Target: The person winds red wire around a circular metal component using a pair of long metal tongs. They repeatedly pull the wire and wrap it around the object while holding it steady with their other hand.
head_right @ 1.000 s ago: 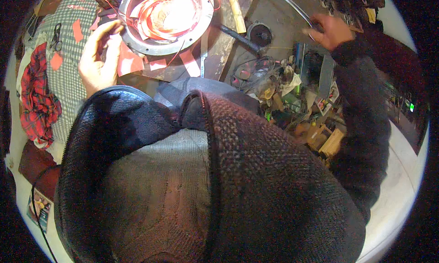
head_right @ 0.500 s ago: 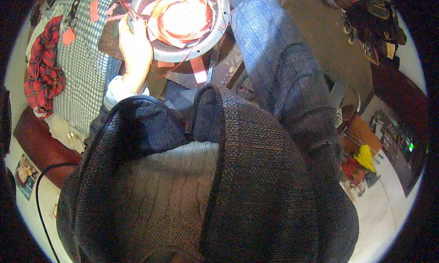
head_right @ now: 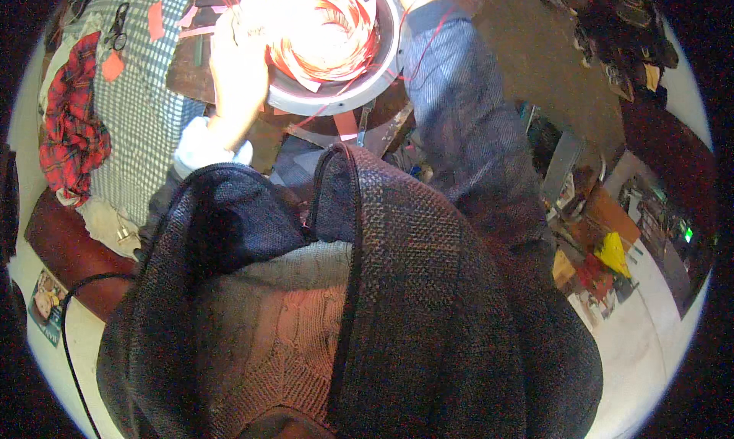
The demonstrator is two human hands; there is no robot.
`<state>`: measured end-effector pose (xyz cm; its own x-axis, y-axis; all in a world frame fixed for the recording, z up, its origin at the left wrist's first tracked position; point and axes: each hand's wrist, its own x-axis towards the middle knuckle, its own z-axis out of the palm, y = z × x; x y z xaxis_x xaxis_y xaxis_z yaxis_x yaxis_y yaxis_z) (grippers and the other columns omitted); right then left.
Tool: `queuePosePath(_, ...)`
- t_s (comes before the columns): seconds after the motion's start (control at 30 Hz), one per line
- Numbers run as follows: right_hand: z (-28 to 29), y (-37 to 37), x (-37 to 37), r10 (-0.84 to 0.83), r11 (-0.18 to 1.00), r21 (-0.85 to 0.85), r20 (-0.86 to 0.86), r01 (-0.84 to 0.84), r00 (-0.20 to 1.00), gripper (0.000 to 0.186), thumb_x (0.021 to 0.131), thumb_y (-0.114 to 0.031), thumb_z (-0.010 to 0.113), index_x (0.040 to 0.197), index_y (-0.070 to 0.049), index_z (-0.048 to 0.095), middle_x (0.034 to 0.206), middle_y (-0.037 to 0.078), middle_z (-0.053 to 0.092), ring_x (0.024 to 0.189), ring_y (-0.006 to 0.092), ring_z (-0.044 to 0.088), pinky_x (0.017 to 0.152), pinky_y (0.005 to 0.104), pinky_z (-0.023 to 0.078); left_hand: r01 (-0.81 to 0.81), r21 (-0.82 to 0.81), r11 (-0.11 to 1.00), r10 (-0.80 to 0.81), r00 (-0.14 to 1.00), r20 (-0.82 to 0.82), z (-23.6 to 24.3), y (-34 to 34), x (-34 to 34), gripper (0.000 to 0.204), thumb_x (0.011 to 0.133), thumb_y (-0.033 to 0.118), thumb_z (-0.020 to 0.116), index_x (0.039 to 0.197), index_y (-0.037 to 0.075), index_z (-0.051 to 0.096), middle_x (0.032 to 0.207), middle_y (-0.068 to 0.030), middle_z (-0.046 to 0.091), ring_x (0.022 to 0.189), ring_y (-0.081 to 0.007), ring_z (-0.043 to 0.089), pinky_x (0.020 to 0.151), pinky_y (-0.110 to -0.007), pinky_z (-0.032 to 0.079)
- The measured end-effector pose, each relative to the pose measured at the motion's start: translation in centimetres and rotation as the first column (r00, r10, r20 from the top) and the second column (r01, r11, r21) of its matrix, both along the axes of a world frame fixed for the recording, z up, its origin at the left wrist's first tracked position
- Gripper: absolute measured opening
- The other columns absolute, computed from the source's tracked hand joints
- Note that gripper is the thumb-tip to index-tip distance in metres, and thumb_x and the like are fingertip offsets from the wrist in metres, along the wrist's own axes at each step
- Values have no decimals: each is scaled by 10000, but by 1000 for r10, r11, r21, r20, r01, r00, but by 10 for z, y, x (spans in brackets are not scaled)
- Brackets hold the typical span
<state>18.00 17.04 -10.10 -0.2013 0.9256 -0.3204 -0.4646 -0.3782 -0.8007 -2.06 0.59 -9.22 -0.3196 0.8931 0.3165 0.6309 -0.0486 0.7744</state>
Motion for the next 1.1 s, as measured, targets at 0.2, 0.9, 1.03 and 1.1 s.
queuePosePath(0.2, 1, -85, -6, -176, 969, -217, -256, 121, 951, 442, 1072, -409, 526, 1343, -64, 578, 1210, 89, 701, 1141, 264, 658, 1031, 424, 519, 537, 35, 843, -495, 749, 441, -15, 68, -67, 447, 912, 13, 641, 1349, -45, 571, 1284, -178, 663, 1205, -268, 630, 1044, -352, 501)
queuePosePath(0.9, 176, -109, 219, -105, 230, -485, 850, -844, -517, 523, 795, -221, 805, 1264, -70, 628, 1181, 167, 673, 1086, 388, 652, 876, 454, 551, 836, -205, 508, -663, 532, 527, 77, -9, -52, 241, 994, 112, 641, 1203, 19, 717, 1141, -103, 743, 1045, -209, 703, 953, -330, 555)
queuePosePath(1.03, 179, -55, 157, -338, -84, -252, 917, -964, -210, 525, 781, -151, 784, 1273, -78, 614, 1120, 176, 654, 1017, 397, 650, 820, 460, 540, 858, -379, 346, -115, 439, 891, 73, -1, -42, 306, 1009, 112, 614, 1281, -26, 646, 1189, -113, 715, 1030, -145, 694, 878, -262, 557)
queuePosePath(1.1, 186, -41, 128, -377, -173, -277, 905, -945, -197, 444, 792, -181, 772, 1194, -76, 615, 1039, 149, 647, 980, 364, 646, 808, 450, 537, 907, -354, 229, -356, 416, 837, 67, 4, -38, 349, 1017, 112, 590, 1333, -37, 598, 1230, -117, 692, 1047, -122, 682, 842, -238, 554)
